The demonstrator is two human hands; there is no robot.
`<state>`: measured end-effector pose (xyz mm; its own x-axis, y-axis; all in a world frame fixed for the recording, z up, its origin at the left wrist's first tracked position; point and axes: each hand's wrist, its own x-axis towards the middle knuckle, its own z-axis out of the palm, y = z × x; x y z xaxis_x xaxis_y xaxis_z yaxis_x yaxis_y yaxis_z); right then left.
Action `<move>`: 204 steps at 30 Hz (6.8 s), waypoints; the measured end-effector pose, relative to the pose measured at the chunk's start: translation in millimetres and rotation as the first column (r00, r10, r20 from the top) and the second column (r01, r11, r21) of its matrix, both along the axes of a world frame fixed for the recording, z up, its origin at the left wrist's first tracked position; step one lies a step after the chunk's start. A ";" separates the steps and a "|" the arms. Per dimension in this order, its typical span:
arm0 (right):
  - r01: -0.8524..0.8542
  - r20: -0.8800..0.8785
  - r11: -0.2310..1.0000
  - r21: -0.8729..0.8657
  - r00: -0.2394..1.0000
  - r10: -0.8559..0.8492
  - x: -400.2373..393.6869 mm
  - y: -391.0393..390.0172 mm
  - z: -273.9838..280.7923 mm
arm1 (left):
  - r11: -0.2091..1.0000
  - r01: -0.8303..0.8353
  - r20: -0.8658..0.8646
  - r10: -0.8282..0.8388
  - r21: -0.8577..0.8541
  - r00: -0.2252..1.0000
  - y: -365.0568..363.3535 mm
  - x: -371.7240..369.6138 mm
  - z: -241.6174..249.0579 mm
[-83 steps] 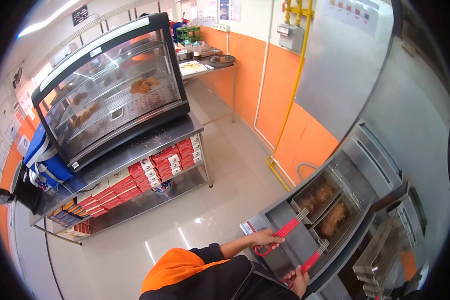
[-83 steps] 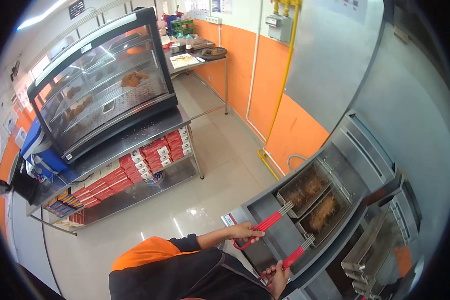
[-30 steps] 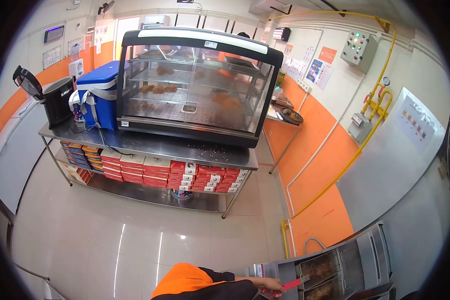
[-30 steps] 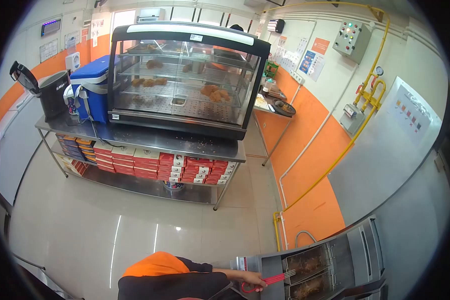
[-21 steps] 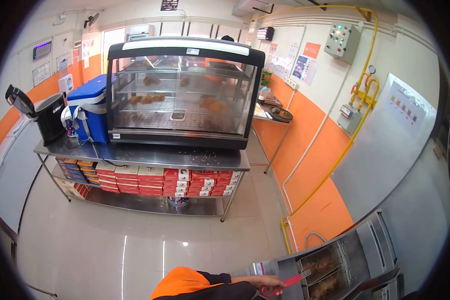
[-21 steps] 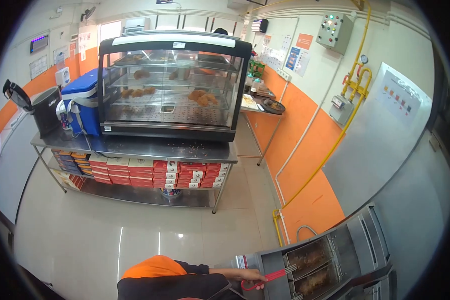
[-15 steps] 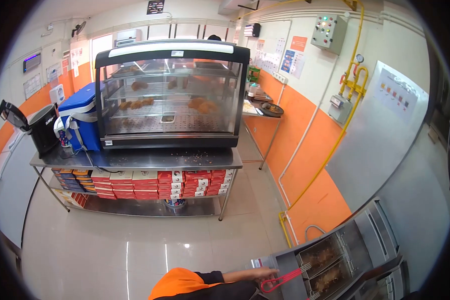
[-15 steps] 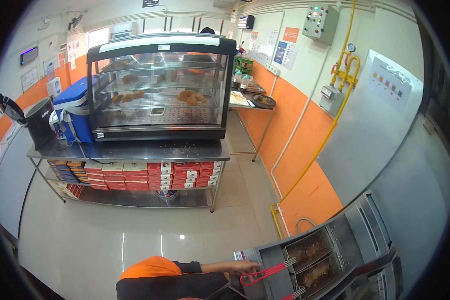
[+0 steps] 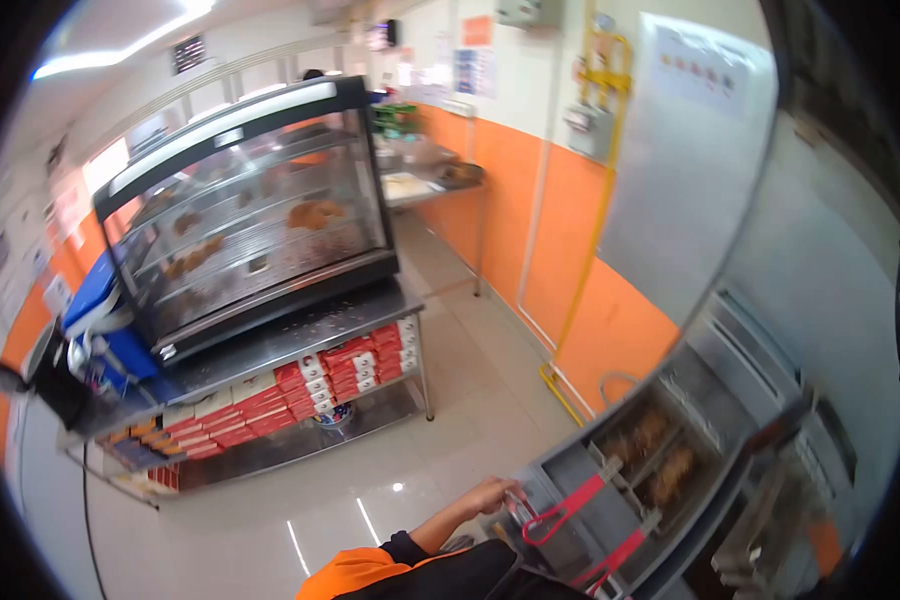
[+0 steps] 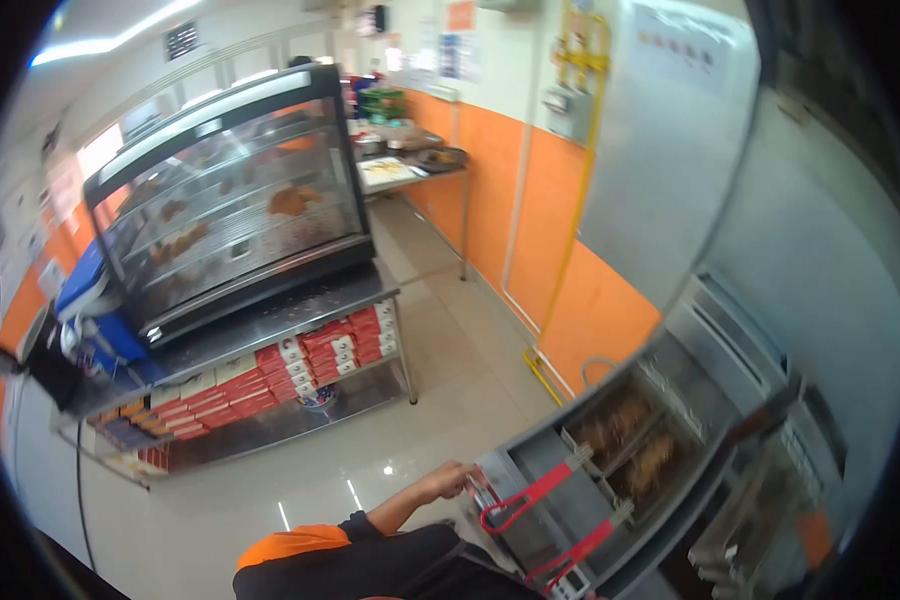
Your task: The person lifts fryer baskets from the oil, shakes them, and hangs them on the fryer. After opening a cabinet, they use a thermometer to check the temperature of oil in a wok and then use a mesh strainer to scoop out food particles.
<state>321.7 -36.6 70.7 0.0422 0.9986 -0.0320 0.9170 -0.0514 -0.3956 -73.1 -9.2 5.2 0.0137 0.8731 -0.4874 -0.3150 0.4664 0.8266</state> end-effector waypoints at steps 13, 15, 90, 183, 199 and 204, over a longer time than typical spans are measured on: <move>0.483 0.175 0.762 -0.431 0.873 -0.454 22.7 -41.9 -11.4 | 0.948 -0.295 0.260 0.256 0.124 0.931 21.2 11.1 13.0; 0.487 0.176 0.742 -0.460 0.869 -0.462 26.8 -48.3 -23.2 | 0.939 -0.304 0.192 0.272 0.161 0.943 25.8 9.8 3.9; 0.419 0.162 0.777 -0.470 0.906 -0.391 31.5 -41.0 -64.5 | 0.914 -0.382 0.160 0.360 0.138 0.919 48.5 37.7 32.5; 0.028 -0.817 0.830 -0.558 -0.199 -0.542 -103.0 83.1 -52.4 | 0.683 0.699 -0.262 -0.649 0.211 0.714 -6.2 170.9 -13.3; 0.132 -0.931 0.922 -0.365 -0.082 -0.357 -111.7 46.0 3.2 | 0.549 0.715 -0.396 -0.597 0.432 0.698 -25.2 168.0 8.3; 0.093 -0.962 0.957 -0.274 -0.022 -0.273 -103.3 62.5 67.0 | 0.485 0.766 -0.402 -0.656 0.423 0.638 -7.4 169.8 90.8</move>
<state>218.4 25.9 137.6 0.0602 0.9476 -0.3139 -0.4191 -0.2614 -0.8695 96.7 -16.7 95.9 0.7172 0.6961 -0.0323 0.0880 -0.0444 0.9951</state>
